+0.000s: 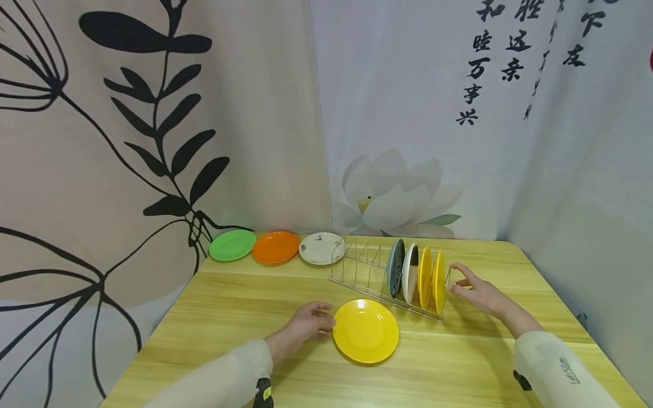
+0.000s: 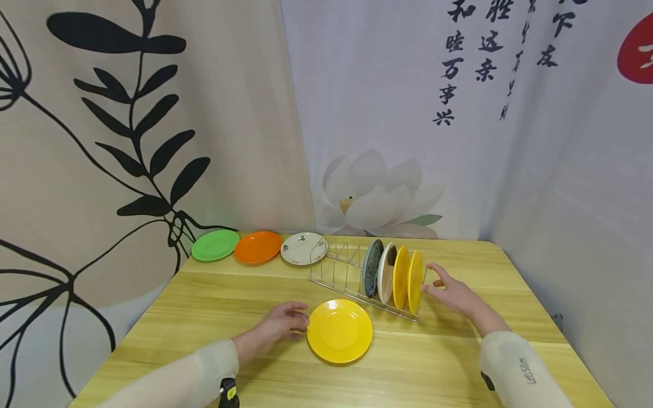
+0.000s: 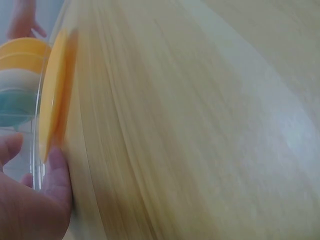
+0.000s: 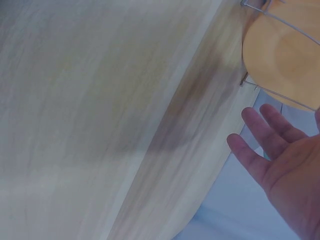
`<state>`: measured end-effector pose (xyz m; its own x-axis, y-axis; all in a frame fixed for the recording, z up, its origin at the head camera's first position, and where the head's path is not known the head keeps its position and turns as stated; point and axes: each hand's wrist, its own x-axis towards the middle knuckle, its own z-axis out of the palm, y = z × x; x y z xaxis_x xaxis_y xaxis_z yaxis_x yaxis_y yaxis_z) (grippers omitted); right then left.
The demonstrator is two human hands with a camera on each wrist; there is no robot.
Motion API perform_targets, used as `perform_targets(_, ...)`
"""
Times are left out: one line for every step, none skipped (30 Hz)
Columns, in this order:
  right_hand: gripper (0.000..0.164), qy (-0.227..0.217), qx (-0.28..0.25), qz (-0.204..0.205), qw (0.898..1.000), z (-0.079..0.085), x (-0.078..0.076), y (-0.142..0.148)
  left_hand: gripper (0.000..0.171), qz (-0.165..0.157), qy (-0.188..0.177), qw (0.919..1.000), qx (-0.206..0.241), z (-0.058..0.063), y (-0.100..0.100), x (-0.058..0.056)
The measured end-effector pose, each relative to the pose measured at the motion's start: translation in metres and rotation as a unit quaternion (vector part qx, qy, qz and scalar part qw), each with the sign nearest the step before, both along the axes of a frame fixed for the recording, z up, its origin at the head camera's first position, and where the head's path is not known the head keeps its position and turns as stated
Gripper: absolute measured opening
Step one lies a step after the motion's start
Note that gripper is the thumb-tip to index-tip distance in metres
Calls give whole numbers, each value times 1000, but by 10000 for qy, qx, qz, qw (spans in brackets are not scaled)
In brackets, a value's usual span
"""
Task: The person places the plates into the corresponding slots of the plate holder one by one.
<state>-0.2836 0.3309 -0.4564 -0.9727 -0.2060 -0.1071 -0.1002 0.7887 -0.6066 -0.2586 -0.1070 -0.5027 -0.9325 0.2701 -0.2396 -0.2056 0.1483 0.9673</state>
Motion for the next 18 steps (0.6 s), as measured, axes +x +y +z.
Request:
perform_targets(77,4,-4,-2,10000,0,0,0,56,3,0,10000,-33,0,1,1)
perform_targets(77,12,-2,-2,10000,0,0,0,55,7,13,10000,-64,0,2,1)
perform_targets(77,16,-5,-6,10000,0,0,0,55,22,19,9999,-96,-1,2,1)
perform_targets(77,23,3,-8,10000,0,0,0,55,32,24,9999,-118,-1,3,1)
perform_targets(77,37,10,-10,10000,-1,0,0,54,45,21,9999,-145,-1,4,0)
perform_targets(77,47,21,-6,10000,-1,0,1,53,53,18,9998,-175,-2,5,0)
perform_targets(77,56,31,-9,10000,-1,0,1,52,58,10,9998,-188,-2,6,-1)
perform_targets(77,65,38,-5,10000,-2,0,1,52,65,2,9998,-203,-3,6,-2)
perform_targets(77,73,44,-4,10000,-2,0,1,51,76,-22,9997,-213,-3,7,-2)
perform_targets(77,81,46,3,10000,-2,0,1,51,78,-40,9997,-229,-3,8,-3)
perform_targets(77,90,37,9,10000,-2,0,0,51,79,-50,9997,-233,-3,8,-4)
perform_targets(77,94,29,10,10000,-1,0,0,52,83,-58,9997,-228,-3,9,-4)
perform_targets(77,99,19,8,9999,-1,0,0,52,89,-59,9997,-209,-2,10,-5)
perform_targets(77,104,9,11,9999,-1,0,-1,53,98,-48,9997,-195,-2,10,-6)
perform_targets(77,104,6,9,9999,-1,1,-1,53,110,-38,9998,-157,-1,11,-6)
perform_targets(77,100,-2,6,9999,-1,1,-1,54,122,-13,9999,-115,0,13,-7)
perform_targets(77,96,-4,4,10000,0,1,-1,55,132,9,9999,-72,1,14,-7)
perform_targets(77,87,-8,-2,10000,0,1,-1,55,142,26,9999,-27,2,15,-8)
